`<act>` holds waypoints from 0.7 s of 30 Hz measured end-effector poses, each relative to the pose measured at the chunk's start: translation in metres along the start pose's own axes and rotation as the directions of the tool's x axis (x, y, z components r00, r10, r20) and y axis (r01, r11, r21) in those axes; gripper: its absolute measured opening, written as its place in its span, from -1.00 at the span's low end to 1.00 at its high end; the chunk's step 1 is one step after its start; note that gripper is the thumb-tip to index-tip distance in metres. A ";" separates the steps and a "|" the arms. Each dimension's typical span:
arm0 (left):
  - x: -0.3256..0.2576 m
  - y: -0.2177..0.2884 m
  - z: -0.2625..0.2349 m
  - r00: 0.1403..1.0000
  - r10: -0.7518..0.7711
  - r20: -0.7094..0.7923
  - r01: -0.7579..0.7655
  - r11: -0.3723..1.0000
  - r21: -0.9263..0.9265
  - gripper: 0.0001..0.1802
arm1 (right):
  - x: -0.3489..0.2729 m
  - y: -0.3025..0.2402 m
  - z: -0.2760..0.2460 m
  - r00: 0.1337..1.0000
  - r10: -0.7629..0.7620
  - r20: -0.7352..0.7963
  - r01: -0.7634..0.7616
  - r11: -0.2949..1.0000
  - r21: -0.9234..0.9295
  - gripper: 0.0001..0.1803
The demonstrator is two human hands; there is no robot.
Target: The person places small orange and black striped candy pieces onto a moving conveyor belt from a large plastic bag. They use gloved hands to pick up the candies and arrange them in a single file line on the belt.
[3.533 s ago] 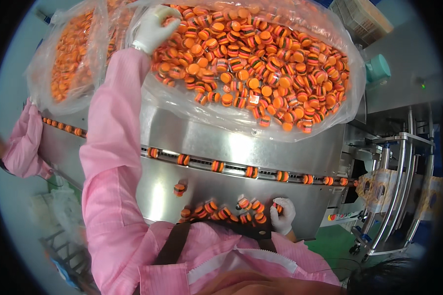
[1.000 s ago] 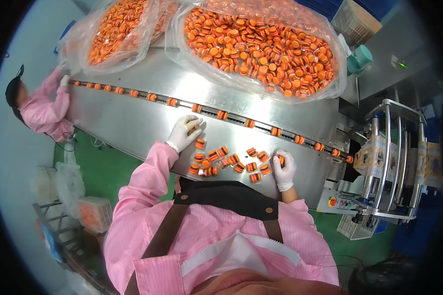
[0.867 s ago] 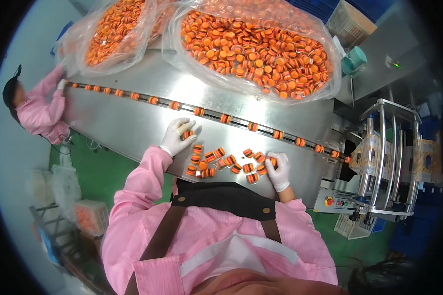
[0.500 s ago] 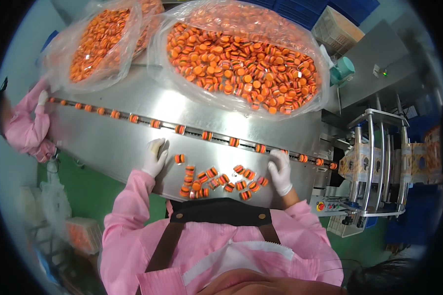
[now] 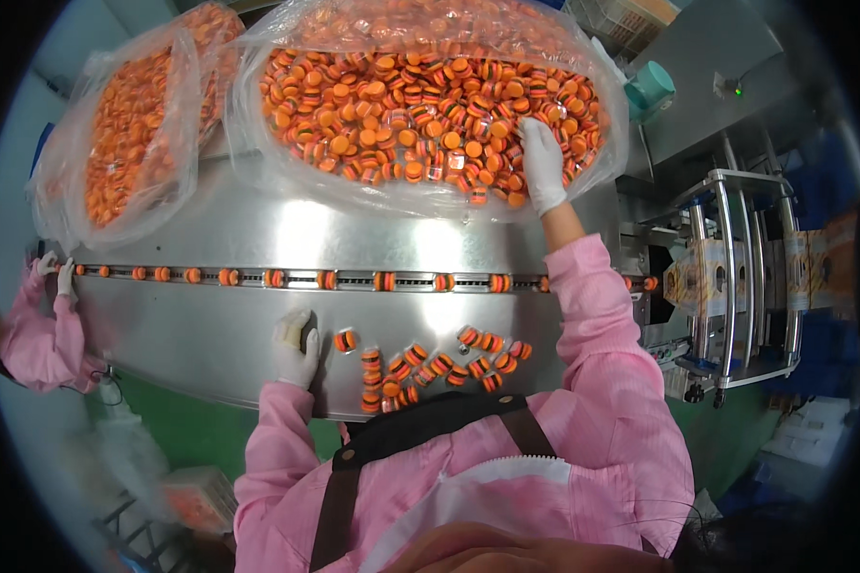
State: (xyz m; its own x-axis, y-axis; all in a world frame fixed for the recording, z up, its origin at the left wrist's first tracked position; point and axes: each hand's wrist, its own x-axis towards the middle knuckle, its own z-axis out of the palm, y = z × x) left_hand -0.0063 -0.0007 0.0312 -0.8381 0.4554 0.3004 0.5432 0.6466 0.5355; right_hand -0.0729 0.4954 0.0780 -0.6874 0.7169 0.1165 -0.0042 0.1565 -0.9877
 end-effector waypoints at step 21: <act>0.004 0.005 0.002 0.999 -0.041 0.013 0.041 0.999 0.023 -0.71 | 0.113 0.006 0.056 0.861 0.418 0.289 -0.393 0.908 -0.143 0.00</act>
State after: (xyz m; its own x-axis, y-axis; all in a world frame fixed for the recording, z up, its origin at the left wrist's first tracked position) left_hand -0.0070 0.0051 0.0336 -0.8590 0.4365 0.2677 0.5097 0.6784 0.5292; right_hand -0.1911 0.5396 0.0791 -0.8036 0.4868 -0.3425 0.3699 -0.0424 -0.9281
